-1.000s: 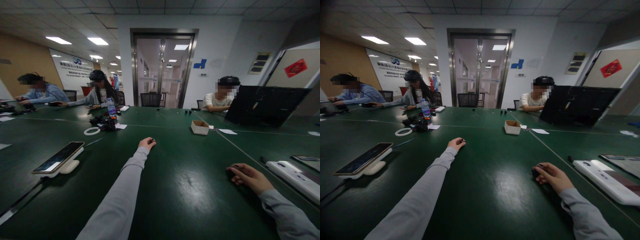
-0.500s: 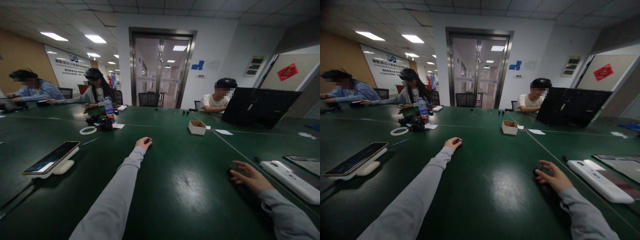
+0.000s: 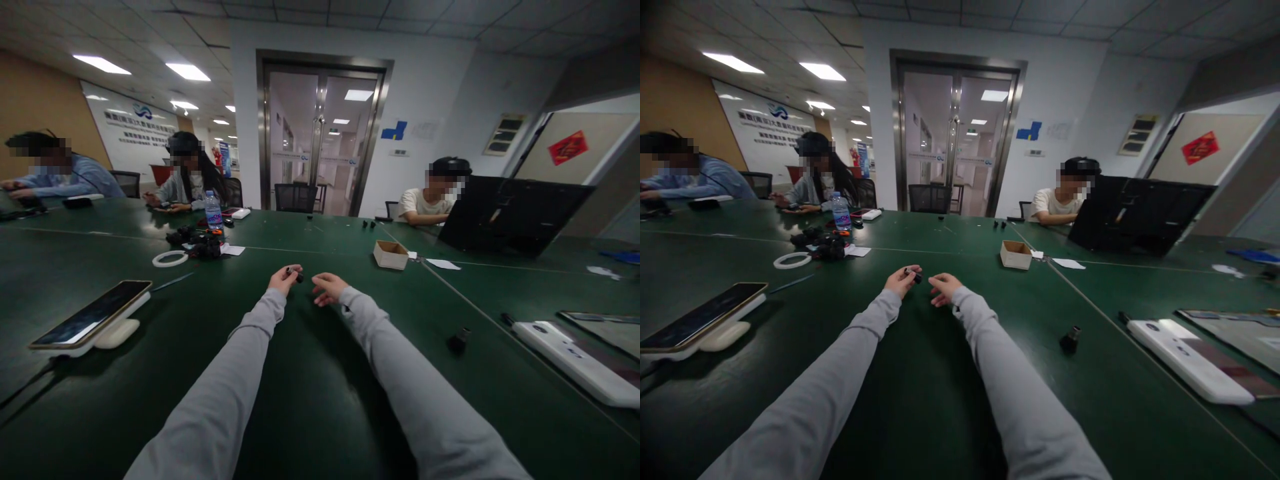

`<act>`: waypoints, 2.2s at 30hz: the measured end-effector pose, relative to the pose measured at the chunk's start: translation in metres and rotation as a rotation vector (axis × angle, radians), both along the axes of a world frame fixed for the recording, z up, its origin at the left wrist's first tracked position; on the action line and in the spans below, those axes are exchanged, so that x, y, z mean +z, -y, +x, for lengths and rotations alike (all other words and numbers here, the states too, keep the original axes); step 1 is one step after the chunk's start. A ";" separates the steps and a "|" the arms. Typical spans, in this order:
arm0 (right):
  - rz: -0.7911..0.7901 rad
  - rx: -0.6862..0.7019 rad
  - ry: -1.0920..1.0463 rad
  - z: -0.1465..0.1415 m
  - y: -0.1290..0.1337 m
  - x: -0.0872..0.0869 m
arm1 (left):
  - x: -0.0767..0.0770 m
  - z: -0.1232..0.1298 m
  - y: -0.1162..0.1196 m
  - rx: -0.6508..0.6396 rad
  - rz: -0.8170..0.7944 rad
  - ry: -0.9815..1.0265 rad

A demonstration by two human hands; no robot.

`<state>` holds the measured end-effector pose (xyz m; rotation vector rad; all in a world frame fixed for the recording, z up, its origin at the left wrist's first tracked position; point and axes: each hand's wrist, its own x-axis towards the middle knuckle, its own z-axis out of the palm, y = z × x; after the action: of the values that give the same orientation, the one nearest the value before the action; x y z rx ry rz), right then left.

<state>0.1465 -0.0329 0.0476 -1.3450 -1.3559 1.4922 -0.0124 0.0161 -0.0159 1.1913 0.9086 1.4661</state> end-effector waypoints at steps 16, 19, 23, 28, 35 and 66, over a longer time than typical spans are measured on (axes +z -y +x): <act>0.197 -0.355 -0.562 -0.053 -0.038 -0.057 | 0.005 0.008 -0.005 0.068 -0.127 -0.033; 0.212 -0.348 -0.553 -0.051 -0.038 -0.055 | 0.000 0.009 -0.008 0.130 -0.119 -0.049; 0.135 -0.343 -0.563 -0.050 -0.036 -0.050 | -0.003 0.006 -0.007 0.098 -0.087 -0.059; 0.096 -0.368 -0.619 -0.047 -0.036 -0.048 | 0.000 0.001 -0.003 0.116 -0.064 -0.164; 0.139 -0.360 -0.651 -0.046 -0.043 -0.057 | -0.003 -0.002 -0.003 0.134 -0.008 -0.113; 0.230 -0.337 -0.578 -0.045 -0.056 -0.075 | 0.002 -0.009 0.000 0.320 -0.042 -0.348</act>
<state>0.1020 0.0233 -0.0270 -0.8497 -0.8493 1.3061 -0.0217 0.0158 -0.0140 1.3387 1.4140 1.5015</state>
